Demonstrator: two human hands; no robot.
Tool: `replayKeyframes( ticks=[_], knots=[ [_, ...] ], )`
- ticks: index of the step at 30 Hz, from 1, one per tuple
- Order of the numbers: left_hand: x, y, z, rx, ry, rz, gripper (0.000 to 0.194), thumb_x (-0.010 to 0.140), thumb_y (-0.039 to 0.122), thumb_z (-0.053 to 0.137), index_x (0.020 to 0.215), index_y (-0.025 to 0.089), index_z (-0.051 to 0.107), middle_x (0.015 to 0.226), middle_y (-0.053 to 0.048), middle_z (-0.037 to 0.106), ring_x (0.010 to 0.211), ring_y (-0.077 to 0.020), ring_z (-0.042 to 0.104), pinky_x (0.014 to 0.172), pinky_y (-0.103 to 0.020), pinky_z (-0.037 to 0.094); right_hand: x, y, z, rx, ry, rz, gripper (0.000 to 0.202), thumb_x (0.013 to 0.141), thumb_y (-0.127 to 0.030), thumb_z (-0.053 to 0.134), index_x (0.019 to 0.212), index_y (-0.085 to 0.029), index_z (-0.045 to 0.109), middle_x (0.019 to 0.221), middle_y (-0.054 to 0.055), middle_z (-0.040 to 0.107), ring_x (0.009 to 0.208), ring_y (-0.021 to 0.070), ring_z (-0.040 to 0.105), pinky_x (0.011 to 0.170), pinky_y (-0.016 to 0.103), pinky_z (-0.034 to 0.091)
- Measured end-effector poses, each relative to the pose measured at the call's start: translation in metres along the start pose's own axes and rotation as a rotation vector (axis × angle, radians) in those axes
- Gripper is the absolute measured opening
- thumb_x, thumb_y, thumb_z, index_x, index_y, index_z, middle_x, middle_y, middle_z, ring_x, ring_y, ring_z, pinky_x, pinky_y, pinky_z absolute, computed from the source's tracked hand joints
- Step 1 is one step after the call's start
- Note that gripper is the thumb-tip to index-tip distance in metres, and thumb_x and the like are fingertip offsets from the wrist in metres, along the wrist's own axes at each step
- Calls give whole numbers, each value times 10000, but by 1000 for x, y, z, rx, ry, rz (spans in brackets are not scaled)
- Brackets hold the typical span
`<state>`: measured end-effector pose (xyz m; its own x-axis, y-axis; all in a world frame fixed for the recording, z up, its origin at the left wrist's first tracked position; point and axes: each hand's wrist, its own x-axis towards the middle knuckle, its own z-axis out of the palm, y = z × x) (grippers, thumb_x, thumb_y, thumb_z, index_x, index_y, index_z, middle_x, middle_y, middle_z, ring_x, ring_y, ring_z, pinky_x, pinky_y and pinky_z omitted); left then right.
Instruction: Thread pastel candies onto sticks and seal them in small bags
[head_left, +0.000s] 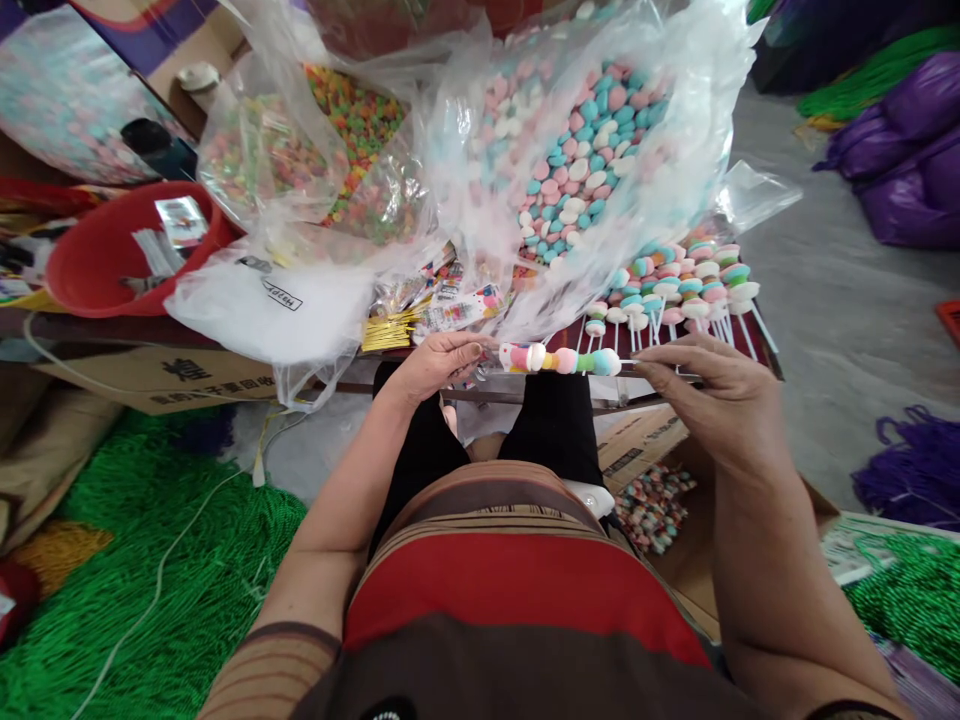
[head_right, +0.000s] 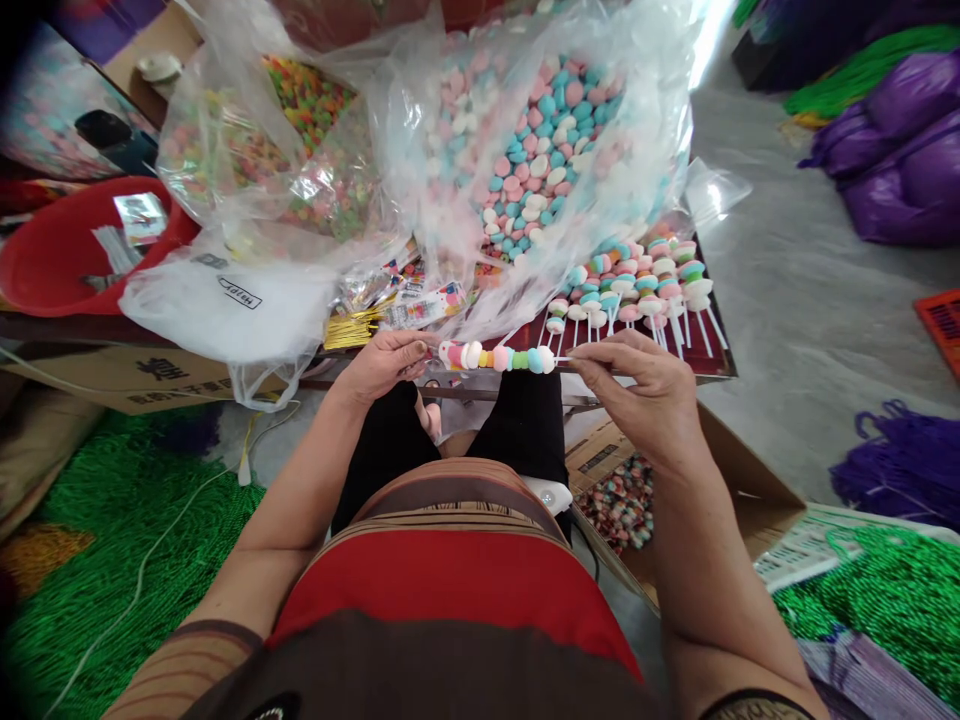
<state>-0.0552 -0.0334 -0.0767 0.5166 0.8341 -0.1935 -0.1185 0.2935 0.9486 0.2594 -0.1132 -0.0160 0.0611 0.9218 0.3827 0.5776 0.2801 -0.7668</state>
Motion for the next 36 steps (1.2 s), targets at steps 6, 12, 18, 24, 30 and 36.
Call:
replayKeyframes(
  ticks=[6,12,18,24,30,36],
  knots=[
    [-1,15,3,67,-33,-12,536,719,528,860,1057,113,818,531,45,464,460,-43,304,454,-218,182,-6,13,6,1,-7,149,129,858,-368,729,844,-256,790,767,2,742,697,180,656,681,335,526],
    [0,25,6,51,-83,6,561,701,546,867,1042,104,818,517,52,440,436,-39,322,442,-214,191,-13,19,9,26,-165,194,177,889,-396,697,859,-246,785,610,-30,629,588,143,594,573,272,464],
    [-4,30,-1,-26,-157,-30,728,766,755,694,1128,131,786,567,-24,607,356,-63,389,391,-234,234,-21,20,18,199,-161,294,214,893,-426,690,899,-225,762,606,-41,592,541,115,524,532,254,429],
    [-1,30,16,-156,-184,158,1025,697,1015,345,1131,183,757,727,-94,711,348,-106,452,378,-294,319,-33,20,48,535,-131,403,312,880,-519,716,854,-210,738,583,-36,605,470,92,456,488,251,385],
    [-2,46,44,-256,-103,270,668,621,614,897,1138,217,750,591,42,601,383,-54,414,402,-215,310,-37,8,67,667,-143,413,359,890,-558,704,888,-200,738,544,-46,572,476,86,468,503,237,402],
    [-7,61,70,-146,122,304,449,649,538,909,857,166,767,567,47,593,393,-12,304,401,-206,200,-45,-5,89,797,-153,433,336,834,-542,766,916,-218,731,591,-35,622,494,97,510,483,233,432]
  ],
)
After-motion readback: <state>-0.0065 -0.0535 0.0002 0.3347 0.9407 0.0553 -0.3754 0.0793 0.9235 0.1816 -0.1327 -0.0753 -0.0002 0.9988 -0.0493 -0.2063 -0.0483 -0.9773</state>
